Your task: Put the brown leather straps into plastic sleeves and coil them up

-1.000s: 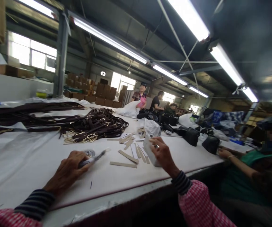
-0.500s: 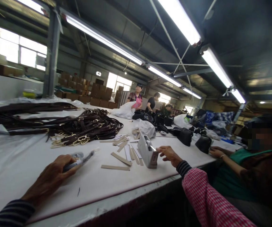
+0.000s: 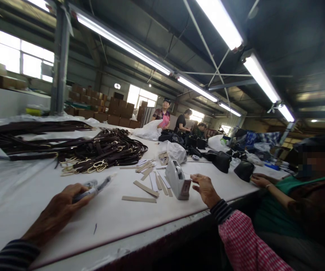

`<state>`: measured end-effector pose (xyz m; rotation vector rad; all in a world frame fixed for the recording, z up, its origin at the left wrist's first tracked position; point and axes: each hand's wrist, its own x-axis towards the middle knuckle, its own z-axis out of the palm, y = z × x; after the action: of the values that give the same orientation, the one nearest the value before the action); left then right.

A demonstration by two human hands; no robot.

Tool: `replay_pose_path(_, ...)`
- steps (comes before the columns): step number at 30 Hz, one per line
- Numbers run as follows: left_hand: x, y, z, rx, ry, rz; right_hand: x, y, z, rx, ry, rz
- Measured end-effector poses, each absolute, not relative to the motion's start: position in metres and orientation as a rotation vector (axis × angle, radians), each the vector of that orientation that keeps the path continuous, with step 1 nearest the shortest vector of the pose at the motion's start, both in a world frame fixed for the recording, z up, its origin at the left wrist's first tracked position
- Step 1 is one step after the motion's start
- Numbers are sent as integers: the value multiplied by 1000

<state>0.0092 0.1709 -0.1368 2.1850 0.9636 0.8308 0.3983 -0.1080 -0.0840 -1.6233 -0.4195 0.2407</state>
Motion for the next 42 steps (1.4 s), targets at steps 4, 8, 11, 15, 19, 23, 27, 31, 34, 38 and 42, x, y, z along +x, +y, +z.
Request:
replay_pose_path(4, 10, 168, -135, 2049, 995, 829, 382, -121, -104, -1549, -357, 315)
replay_pose_path(8, 11, 169, -138, 1967, 992, 845, 377, -117, -123, -1485, -365, 308)
replay_pose_path(11, 9, 168, -136, 1889, 967, 849, 380, -111, -130, -1465, -402, 242)
replay_pose_path(15, 3, 161, -129, 1810, 855, 884, 379, -119, -141, -1509, -452, 153)
replay_pose_path(19, 4, 159, -126, 1764, 756, 954, 377, -134, -160, -1559, -433, 77)
replay_pose_path(23, 8, 160, -129, 1764, 747, 973, 338, -115, -161, -1507, -499, 95)
replay_pose_path(27, 9, 157, -133, 1795, 736, 967, 245, -52, -133, -1356, -859, 507)
replay_pose_path(31, 10, 157, -134, 1826, 733, 985, 172, 19, -106, -1162, -977, 897)
replay_pose_path(34, 12, 159, -134, 1838, 740, 1019, 153, 56, -104, -1140, -954, 1016)
replay_pose_path(38, 14, 160, -134, 1849, 769, 1034, 154, 77, -109, -1167, -945, 1024)
replay_pose_path(42, 15, 157, -137, 1868, 816, 1020, 157, 80, -111, -1205, -945, 1018)
